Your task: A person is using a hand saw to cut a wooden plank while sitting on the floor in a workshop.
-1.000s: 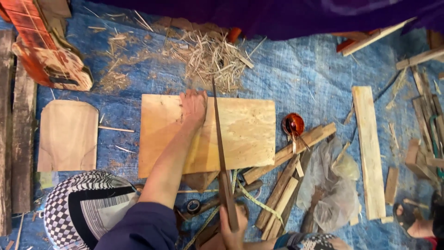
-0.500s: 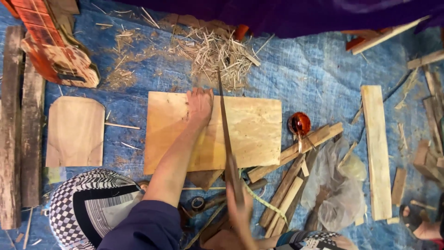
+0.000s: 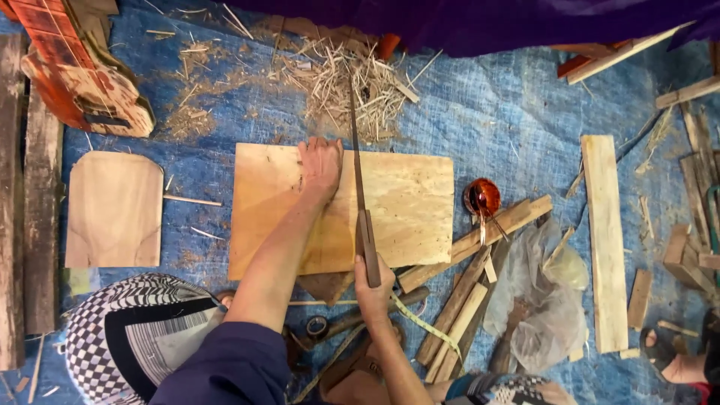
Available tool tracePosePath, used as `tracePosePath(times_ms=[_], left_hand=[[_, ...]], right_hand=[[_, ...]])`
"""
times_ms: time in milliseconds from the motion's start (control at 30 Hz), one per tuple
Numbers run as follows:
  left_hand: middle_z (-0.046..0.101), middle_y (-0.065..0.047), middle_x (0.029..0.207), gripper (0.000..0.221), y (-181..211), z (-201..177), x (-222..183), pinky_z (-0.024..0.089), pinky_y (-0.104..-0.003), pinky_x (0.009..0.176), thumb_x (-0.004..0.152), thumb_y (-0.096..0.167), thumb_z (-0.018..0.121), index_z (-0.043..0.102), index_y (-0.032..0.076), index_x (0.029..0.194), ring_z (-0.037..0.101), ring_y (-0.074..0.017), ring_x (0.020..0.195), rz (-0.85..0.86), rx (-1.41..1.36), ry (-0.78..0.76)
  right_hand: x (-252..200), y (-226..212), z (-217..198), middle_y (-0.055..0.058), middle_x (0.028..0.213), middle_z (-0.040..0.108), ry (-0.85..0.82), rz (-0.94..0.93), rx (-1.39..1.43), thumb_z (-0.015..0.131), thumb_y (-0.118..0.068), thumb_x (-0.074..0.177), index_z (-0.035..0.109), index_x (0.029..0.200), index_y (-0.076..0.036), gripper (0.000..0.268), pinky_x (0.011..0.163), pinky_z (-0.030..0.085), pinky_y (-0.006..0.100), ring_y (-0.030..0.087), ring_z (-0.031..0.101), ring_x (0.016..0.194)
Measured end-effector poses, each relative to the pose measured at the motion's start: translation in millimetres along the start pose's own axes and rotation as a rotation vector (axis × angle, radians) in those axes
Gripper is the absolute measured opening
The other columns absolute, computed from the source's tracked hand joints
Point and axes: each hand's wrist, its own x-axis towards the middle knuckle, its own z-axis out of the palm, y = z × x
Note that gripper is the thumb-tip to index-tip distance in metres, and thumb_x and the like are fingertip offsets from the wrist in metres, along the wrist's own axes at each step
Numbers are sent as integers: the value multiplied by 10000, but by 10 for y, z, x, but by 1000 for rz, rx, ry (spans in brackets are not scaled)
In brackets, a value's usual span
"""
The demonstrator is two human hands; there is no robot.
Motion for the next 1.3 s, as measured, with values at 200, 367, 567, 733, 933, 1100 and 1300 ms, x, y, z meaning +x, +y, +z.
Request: tracePosePath(times_ms=[200, 367, 567, 733, 933, 1100, 1300], left_hand=[[707, -130, 886, 343, 84, -388, 89, 321, -456, 840, 1030, 259, 512, 747, 98, 838, 540, -279, 920, 0, 64, -362], [698, -100, 852, 222, 71, -336, 230, 333, -446, 820, 991, 233, 587, 744, 141, 863, 548, -246, 875, 52, 97, -319], [638, -103, 789, 470, 127, -302, 273, 322, -485, 905, 1065, 309, 410, 670, 129, 717, 516, -270, 905, 1, -3, -430], [717, -93, 738, 543, 166, -186, 276, 326, -428, 893, 1093, 327, 400, 724, 169, 687, 537, -225, 773, -36, -61, -503], [748, -78, 805, 403, 165, -146, 214, 328, -420, 845, 1079, 268, 463, 759, 138, 839, 560, -216, 796, 0, -25, -377], [750, -111, 938, 486, 138, -118, 297, 295, -465, 934, 1085, 324, 397, 765, 83, 878, 585, -264, 980, -47, -138, -418], [725, -76, 794, 374, 190, -258, 280, 330, -419, 867, 1051, 282, 493, 753, 150, 816, 586, -232, 834, 5, -19, -368]], right_hand=[[-1184, 120, -486, 51, 679, 698, 60, 42, -35, 720, -100, 842, 732, 847, -8, 93, 551, 509, 280, 158, 571, 563], [-1003, -154, -470, 46, 621, 662, 80, -31, -76, 729, -121, 827, 717, 782, -33, 100, 539, 486, 301, 179, 550, 525], [-796, -303, -387, 46, 645, 717, 75, 121, -27, 723, -109, 832, 749, 872, 7, 126, 504, 495, 276, 142, 566, 527], [-815, -196, -380, 29, 542, 647, 65, 197, -1, 727, -94, 845, 745, 853, 19, 115, 423, 422, 263, 123, 521, 441], [-21, -52, -82, 3, 586, 641, -48, 123, -69, 670, -157, 915, 723, 850, -44, 141, 334, 437, 209, 81, 536, 425], [-105, 102, -124, 3, 597, 599, -97, 78, -13, 639, -139, 941, 654, 780, -58, 181, 367, 407, 229, 102, 508, 455], [-201, -329, -360, 23, 609, 694, -38, 158, -72, 685, -230, 874, 776, 996, -16, 263, 389, 389, 257, 115, 547, 450]])
